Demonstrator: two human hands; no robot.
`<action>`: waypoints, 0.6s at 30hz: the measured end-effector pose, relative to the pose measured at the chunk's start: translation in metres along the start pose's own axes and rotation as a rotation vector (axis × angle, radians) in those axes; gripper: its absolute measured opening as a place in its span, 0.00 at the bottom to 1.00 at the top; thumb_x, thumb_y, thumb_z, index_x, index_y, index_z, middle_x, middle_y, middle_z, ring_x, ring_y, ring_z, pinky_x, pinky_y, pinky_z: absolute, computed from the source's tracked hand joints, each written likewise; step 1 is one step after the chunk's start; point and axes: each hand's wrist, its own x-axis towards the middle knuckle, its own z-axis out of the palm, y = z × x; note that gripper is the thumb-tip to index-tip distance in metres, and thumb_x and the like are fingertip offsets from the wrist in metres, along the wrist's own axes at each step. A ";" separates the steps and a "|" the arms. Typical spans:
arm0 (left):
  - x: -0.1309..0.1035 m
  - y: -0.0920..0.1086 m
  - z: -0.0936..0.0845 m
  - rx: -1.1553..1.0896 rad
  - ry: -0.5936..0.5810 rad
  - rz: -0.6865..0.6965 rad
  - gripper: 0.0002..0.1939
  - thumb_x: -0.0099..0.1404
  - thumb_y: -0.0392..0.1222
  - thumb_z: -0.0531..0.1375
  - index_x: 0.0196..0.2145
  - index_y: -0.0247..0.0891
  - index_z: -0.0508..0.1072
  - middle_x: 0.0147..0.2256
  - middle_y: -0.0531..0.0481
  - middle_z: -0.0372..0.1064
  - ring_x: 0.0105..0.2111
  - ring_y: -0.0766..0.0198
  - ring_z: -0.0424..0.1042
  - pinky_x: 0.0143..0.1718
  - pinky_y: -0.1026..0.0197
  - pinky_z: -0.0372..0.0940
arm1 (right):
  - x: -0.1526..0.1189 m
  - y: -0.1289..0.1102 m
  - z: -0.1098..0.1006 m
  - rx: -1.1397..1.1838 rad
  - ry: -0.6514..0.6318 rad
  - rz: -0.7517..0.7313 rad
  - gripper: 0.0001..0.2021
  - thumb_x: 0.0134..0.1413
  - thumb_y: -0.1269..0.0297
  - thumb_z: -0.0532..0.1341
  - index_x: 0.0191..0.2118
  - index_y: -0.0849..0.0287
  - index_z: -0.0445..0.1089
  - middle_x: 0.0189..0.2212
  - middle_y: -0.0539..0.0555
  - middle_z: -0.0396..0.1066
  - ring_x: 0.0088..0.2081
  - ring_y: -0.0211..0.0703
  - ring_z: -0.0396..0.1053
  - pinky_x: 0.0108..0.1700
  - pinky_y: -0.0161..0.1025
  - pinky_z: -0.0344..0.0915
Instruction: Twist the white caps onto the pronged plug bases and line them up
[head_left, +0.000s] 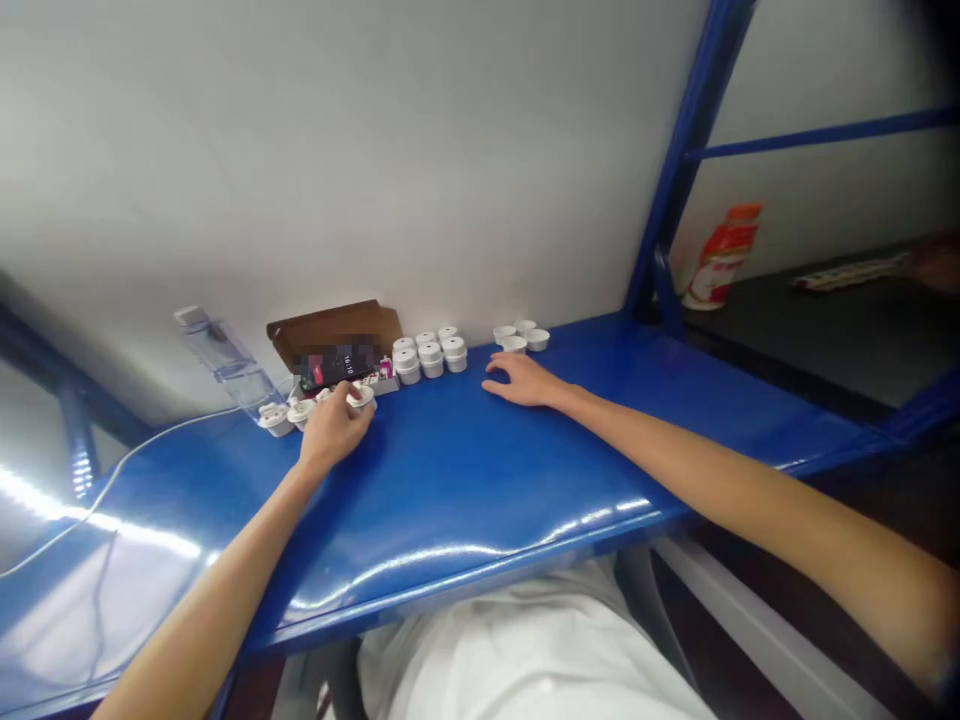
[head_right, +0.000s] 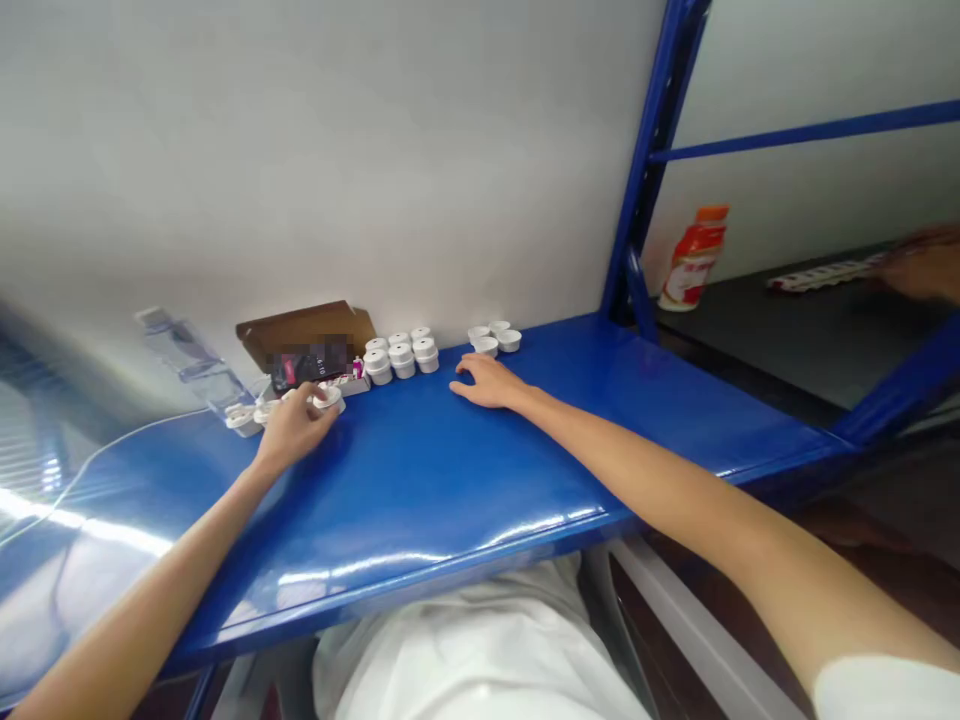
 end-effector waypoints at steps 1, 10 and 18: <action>0.000 0.001 0.000 -0.001 0.001 -0.001 0.13 0.64 0.52 0.59 0.43 0.43 0.69 0.27 0.52 0.76 0.34 0.53 0.77 0.35 0.58 0.61 | 0.001 0.002 -0.001 0.003 0.003 -0.005 0.15 0.60 0.58 0.63 0.48 0.62 0.76 0.51 0.63 0.75 0.54 0.55 0.72 0.60 0.49 0.65; -0.005 0.010 -0.001 -0.031 0.001 0.017 0.11 0.64 0.50 0.58 0.40 0.43 0.70 0.26 0.53 0.75 0.31 0.55 0.75 0.33 0.59 0.60 | 0.002 0.006 -0.004 0.073 0.061 -0.080 0.13 0.59 0.62 0.62 0.48 0.60 0.75 0.52 0.60 0.76 0.53 0.52 0.73 0.59 0.49 0.66; -0.014 0.024 0.006 -0.173 -0.113 0.229 0.10 0.65 0.48 0.58 0.37 0.41 0.73 0.24 0.53 0.72 0.27 0.60 0.72 0.33 0.59 0.62 | 0.041 -0.019 0.000 -0.012 -0.039 -0.125 0.35 0.57 0.64 0.63 0.69 0.59 0.55 0.71 0.64 0.51 0.70 0.58 0.53 0.69 0.51 0.54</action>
